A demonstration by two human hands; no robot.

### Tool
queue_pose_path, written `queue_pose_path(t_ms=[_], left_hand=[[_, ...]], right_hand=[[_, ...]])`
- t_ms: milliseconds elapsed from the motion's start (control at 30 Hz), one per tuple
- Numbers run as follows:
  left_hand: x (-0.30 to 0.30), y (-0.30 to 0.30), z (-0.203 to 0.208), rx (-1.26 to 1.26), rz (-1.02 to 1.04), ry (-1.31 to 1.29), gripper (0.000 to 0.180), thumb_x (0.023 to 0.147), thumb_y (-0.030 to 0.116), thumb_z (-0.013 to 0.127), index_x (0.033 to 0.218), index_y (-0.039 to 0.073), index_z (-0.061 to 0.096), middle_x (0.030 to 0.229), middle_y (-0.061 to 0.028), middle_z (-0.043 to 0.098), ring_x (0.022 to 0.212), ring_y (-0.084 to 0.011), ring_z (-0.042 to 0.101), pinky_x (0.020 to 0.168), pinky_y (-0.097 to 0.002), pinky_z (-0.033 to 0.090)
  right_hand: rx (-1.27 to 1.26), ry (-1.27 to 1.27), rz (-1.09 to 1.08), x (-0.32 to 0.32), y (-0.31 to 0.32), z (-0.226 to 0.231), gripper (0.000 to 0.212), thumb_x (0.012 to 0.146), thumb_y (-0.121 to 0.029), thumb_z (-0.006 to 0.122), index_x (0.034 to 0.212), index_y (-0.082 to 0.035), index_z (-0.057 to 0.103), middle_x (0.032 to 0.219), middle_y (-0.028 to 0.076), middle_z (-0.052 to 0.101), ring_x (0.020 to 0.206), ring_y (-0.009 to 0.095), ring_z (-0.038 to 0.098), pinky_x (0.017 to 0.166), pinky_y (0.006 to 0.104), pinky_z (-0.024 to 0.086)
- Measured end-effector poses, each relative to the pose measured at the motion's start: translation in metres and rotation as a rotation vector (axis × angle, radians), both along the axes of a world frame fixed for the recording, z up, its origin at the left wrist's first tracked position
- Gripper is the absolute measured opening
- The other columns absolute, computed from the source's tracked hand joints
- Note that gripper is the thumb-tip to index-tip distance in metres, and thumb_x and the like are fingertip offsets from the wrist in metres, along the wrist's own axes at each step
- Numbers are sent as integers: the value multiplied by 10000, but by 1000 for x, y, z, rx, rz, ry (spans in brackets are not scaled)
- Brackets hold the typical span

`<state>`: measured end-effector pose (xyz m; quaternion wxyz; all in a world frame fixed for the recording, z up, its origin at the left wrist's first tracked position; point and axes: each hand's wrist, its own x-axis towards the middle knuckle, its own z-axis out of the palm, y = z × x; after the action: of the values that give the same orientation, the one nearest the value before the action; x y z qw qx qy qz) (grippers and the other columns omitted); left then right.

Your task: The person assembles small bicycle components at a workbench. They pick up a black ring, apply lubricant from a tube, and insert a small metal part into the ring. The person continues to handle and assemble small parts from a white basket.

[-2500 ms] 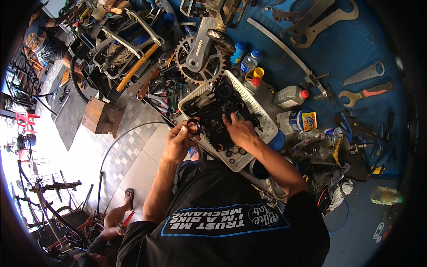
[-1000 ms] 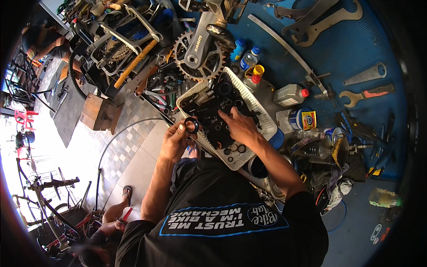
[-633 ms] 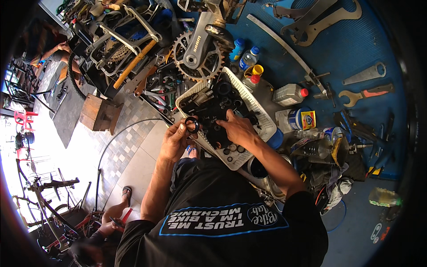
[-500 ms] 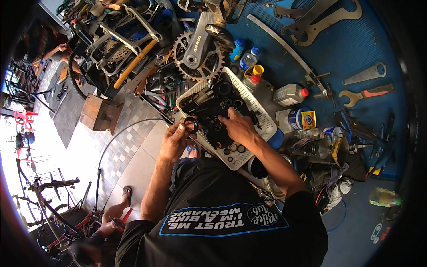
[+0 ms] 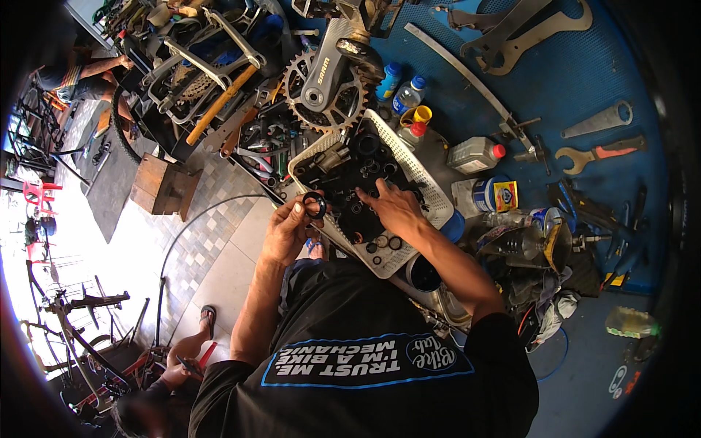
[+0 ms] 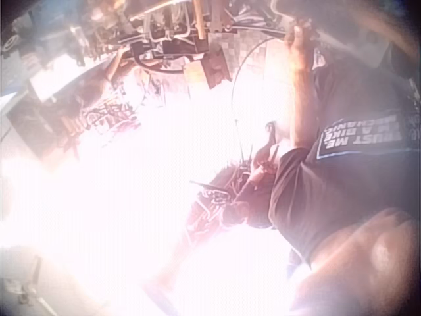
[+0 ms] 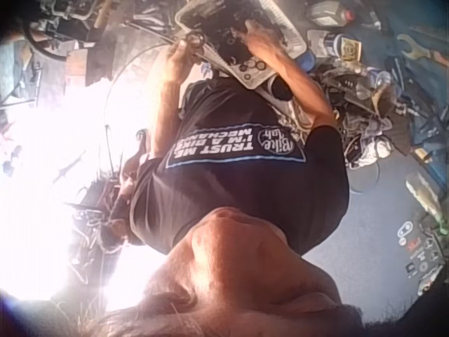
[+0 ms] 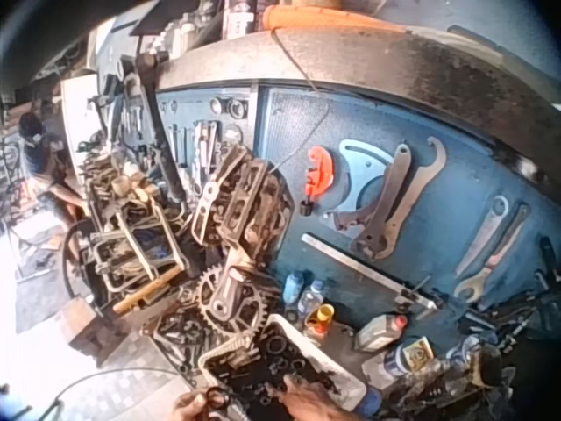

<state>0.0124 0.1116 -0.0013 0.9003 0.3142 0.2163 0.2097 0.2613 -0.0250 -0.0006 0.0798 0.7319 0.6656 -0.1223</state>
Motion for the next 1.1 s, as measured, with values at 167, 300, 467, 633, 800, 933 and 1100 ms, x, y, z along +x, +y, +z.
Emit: queue_pose_path(t_ms=[167,300,467,633,800,933,1100], left_hand=[[-1,1,3,18,3,-16,426,1047,384,637,1289,33,652,1158,-131,734,885,-163,685,662,-286,556],[-5,2,0,19,5,-22,424,1047,385,636,1278,30,657,1159,-129,736,887,-162,684,675,-288,554],[-5,0,-1,30,13,-19,424,1047,388,638,1274,30,660,1161,-129,733,888,-157,680,704,-290,548],[-4,2,1,40,-9,-21,442,1047,391,636,1292,23,653,1162,-125,731,886,-153,678,703,-287,555],[-4,2,2,40,-11,-8,479,1043,389,642,1343,15,629,1159,-118,731,878,-147,680,689,-284,564],[-4,0,-1,27,-12,-6,482,1043,380,644,1360,18,620,1159,-119,732,886,-151,683,686,-286,565],[-6,-5,0,7,-16,6,460,1045,372,642,1344,22,629,1152,-116,735,891,-153,683,690,-288,567]], right_hand=[[-1,-30,-17,2,6,-8,782,841,19,648,1563,-238,492,1190,165,542,928,316,681,662,385,575],[22,-56,-24,3,9,-14,769,839,-2,642,1565,-204,488,1204,172,539,906,312,681,650,395,572],[44,-57,51,-5,14,-8,764,839,-13,637,1571,-162,475,1217,173,531,900,305,679,656,395,576],[9,-70,6,-1,9,-13,762,833,-13,649,1566,-127,473,1215,177,526,895,306,675,655,396,572],[28,-19,-36,7,5,0,787,813,-7,678,1564,-117,471,1200,183,529,893,304,680,656,395,569],[-14,-16,-50,6,0,1,700,870,-38,625,1553,-92,481,1203,193,543,889,315,696,664,418,577],[21,-2,-28,0,1,-13,700,871,-35,617,1555,-82,477,1185,190,548,876,318,704,663,417,576]])
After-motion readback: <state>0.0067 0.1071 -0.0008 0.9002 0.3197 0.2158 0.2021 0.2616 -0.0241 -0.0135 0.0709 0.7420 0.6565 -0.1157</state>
